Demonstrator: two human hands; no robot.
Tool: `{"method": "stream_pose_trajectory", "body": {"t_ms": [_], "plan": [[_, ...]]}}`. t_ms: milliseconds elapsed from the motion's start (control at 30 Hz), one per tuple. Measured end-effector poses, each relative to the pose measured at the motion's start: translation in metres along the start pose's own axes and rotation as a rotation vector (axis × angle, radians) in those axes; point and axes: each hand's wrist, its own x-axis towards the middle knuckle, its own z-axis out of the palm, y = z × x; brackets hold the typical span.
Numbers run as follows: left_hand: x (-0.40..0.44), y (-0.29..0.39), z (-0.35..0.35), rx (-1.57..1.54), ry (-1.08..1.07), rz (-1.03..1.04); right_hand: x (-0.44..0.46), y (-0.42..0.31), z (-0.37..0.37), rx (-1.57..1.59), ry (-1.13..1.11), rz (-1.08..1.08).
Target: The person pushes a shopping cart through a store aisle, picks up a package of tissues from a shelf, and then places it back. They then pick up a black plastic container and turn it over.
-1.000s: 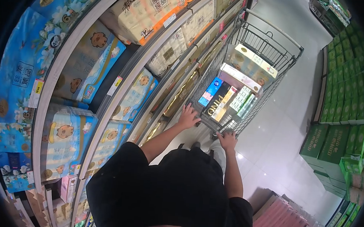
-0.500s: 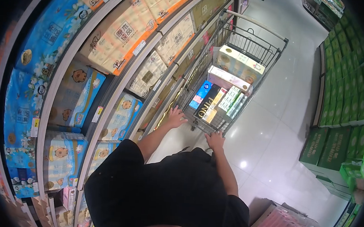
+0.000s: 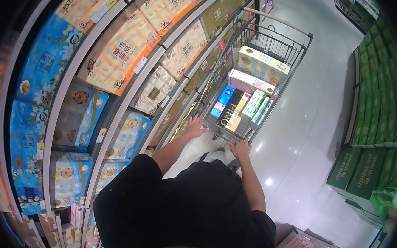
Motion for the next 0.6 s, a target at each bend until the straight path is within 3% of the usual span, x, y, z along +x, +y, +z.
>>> {"method": "stream_pose_trajectory", "body": {"t_ms": [533,600], "plan": [[0.12,0.011,-0.024,-0.166,-0.004,0.061,0.093,0.023,-0.058,0.013,0.006,0.054],[0.139,0.013,-0.031,-0.18,-0.012,0.071,0.112,0.027,-0.064,0.041,-0.078,0.077]]}}
